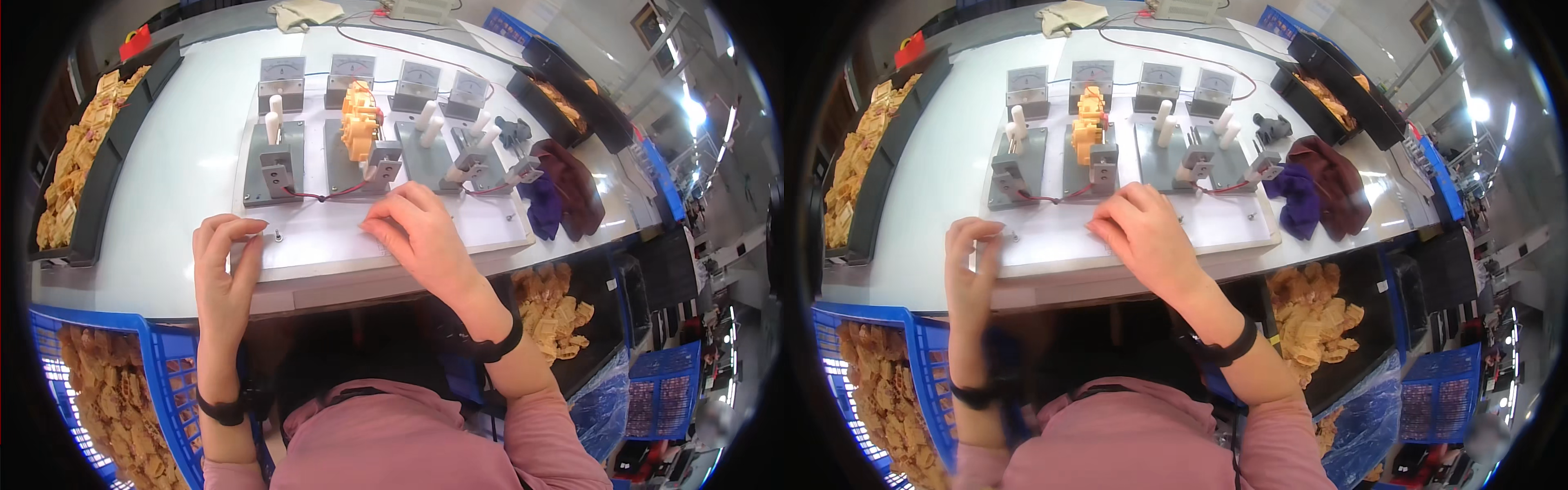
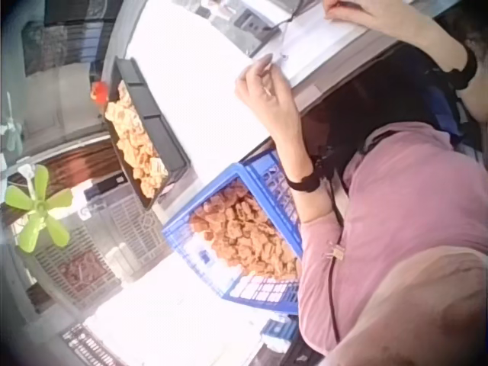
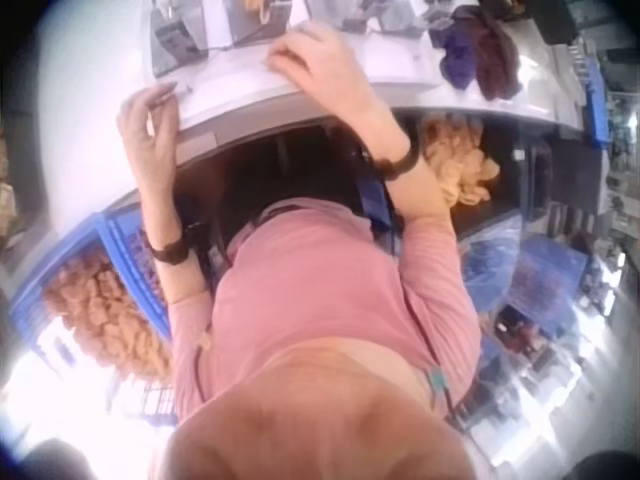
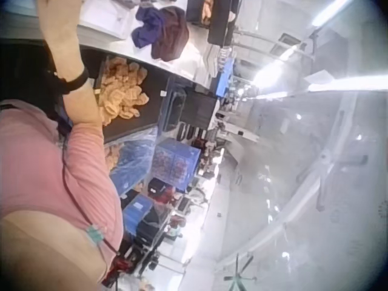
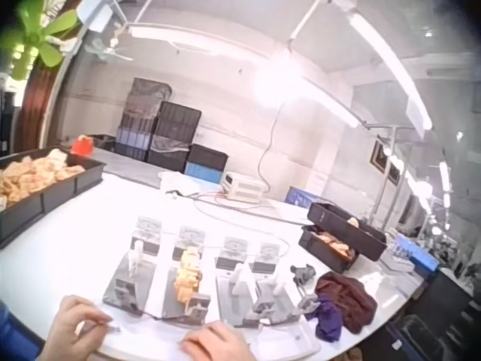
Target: Manually assemble and test plastic electronic component housings on a testing jig.
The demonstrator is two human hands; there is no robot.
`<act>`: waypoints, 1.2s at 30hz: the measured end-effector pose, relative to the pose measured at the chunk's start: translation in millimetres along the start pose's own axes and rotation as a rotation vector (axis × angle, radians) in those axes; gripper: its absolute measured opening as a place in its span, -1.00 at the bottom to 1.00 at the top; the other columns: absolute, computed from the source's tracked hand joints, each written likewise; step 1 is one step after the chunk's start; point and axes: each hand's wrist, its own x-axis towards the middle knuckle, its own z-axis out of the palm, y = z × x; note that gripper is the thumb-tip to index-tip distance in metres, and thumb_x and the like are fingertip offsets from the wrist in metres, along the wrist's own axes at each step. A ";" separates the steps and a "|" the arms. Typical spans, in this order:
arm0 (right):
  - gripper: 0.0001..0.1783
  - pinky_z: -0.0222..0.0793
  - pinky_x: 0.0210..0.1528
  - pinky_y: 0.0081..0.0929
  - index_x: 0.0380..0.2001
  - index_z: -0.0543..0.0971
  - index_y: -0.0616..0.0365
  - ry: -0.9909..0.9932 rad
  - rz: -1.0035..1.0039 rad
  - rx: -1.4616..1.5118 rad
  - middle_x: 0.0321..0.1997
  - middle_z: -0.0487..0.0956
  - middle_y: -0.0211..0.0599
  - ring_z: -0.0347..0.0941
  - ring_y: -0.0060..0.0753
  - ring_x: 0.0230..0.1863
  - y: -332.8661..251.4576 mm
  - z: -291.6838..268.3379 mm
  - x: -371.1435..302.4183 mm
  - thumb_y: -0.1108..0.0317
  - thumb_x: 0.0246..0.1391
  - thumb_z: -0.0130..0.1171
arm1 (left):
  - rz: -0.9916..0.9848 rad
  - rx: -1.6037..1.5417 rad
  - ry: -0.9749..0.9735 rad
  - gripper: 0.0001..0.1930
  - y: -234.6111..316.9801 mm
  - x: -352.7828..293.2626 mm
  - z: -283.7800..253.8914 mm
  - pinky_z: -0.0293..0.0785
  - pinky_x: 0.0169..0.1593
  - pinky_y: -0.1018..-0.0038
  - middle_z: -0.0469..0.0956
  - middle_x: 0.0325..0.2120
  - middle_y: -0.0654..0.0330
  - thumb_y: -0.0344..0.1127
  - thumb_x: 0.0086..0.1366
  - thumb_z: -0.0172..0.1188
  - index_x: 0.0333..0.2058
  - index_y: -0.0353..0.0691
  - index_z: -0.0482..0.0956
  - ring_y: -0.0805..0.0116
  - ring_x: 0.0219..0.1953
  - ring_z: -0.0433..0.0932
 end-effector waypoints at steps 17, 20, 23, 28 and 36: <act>-0.85 0.31 -0.11 -0.29 -0.45 0.57 0.11 0.121 -0.026 -0.015 -0.32 0.48 -0.34 0.42 -0.20 -0.20 -0.8 2.6 -6.3 0.36 -0.05 0.36 | -0.042 0.001 -0.001 -0.84 0.4 -4.1 0.3 0.29 0.07 0.46 0.46 -0.19 0.15 -0.54 0.21 0.14 -0.23 -0.26 0.59 0.27 -0.05 0.40; -0.86 0.28 -0.11 -0.35 -0.43 0.57 0.08 0.125 -0.050 -0.010 -0.31 0.48 -0.36 0.42 -0.24 -0.21 1.6 4.8 -6.1 0.34 -0.04 0.34 | -0.068 0.026 -0.021 -0.85 -1.4 -3.1 -1.8 0.29 0.07 0.47 0.46 -0.18 0.15 -0.53 0.22 0.12 -0.22 -0.26 0.58 0.27 -0.05 0.40; -0.87 0.28 -0.12 -0.34 -0.44 0.57 0.08 0.124 -0.043 -0.019 -0.32 0.48 -0.36 0.41 -0.25 -0.21 0.4 2.7 -6.0 0.35 -0.04 0.34 | -0.038 0.021 -0.022 -0.84 -2.3 -3.1 -1.3 0.28 0.08 0.48 0.45 -0.18 0.15 -0.52 0.23 0.11 -0.21 -0.26 0.57 0.28 -0.05 0.40; -0.87 0.28 -0.12 -0.35 -0.44 0.57 0.07 0.132 -0.055 -0.024 -0.33 0.48 -0.37 0.42 -0.25 -0.22 0.4 2.4 -6.5 0.35 -0.04 0.34 | -0.036 0.025 -0.023 -0.84 -2.1 -3.5 -1.2 0.29 0.06 0.48 0.44 -0.18 0.15 -0.52 0.24 0.11 -0.21 -0.27 0.57 0.29 -0.06 0.41; -0.87 0.28 -0.13 -0.35 -0.44 0.56 0.08 0.132 -0.064 -0.022 -0.34 0.48 -0.37 0.42 -0.26 -0.23 2.0 3.7 -7.0 0.36 -0.05 0.34 | -0.039 0.022 -0.030 -0.85 -3.7 -3.6 -0.9 0.30 0.04 0.49 0.44 -0.18 0.16 -0.52 0.24 0.10 -0.21 -0.27 0.57 0.30 -0.07 0.41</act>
